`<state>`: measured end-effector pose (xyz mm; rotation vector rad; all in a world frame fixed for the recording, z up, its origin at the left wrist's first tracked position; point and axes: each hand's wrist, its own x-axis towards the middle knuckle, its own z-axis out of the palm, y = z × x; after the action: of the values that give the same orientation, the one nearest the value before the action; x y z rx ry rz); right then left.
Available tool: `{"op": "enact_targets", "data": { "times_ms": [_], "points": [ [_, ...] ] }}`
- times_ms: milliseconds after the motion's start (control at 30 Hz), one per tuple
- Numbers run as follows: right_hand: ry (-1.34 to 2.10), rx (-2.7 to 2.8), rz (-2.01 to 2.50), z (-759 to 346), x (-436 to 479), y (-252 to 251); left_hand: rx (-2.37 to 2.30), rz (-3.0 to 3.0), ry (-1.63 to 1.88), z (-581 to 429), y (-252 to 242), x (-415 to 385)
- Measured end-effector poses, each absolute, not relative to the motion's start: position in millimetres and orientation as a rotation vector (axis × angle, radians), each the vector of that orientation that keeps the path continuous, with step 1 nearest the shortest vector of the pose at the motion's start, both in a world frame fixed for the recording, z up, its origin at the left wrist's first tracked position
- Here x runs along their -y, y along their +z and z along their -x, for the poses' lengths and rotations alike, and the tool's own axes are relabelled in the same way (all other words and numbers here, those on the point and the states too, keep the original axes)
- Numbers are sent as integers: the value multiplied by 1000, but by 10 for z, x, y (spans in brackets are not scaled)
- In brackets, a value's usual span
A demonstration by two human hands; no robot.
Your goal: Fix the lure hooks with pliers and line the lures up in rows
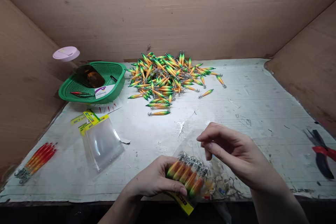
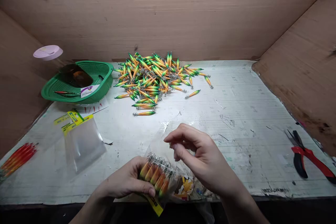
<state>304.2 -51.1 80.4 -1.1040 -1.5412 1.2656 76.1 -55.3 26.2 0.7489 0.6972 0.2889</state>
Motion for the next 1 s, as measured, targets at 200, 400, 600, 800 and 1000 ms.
{"op": "enact_targets", "data": {
  "times_ms": [200, 400, 600, 800, 1000],
  "points": [
    [1068, 1736, 1035, -3024, 533, 874, -685, -824, 323, -765, 216, 565],
    [950, 1837, 1047, -3020, 607, 894, -701, -925, 364, -777, 226, 584],
    [883, 1899, 1117, -3039, 640, 863, -726, -847, 374, -772, 246, 614],
    [853, 1895, 1178, -3036, 620, 827, -726, -847, 370, -770, 281, 630],
    [874, 1879, 1204, -3025, 579, 771, -675, -847, 375, -770, 338, 647]
  ]
}}
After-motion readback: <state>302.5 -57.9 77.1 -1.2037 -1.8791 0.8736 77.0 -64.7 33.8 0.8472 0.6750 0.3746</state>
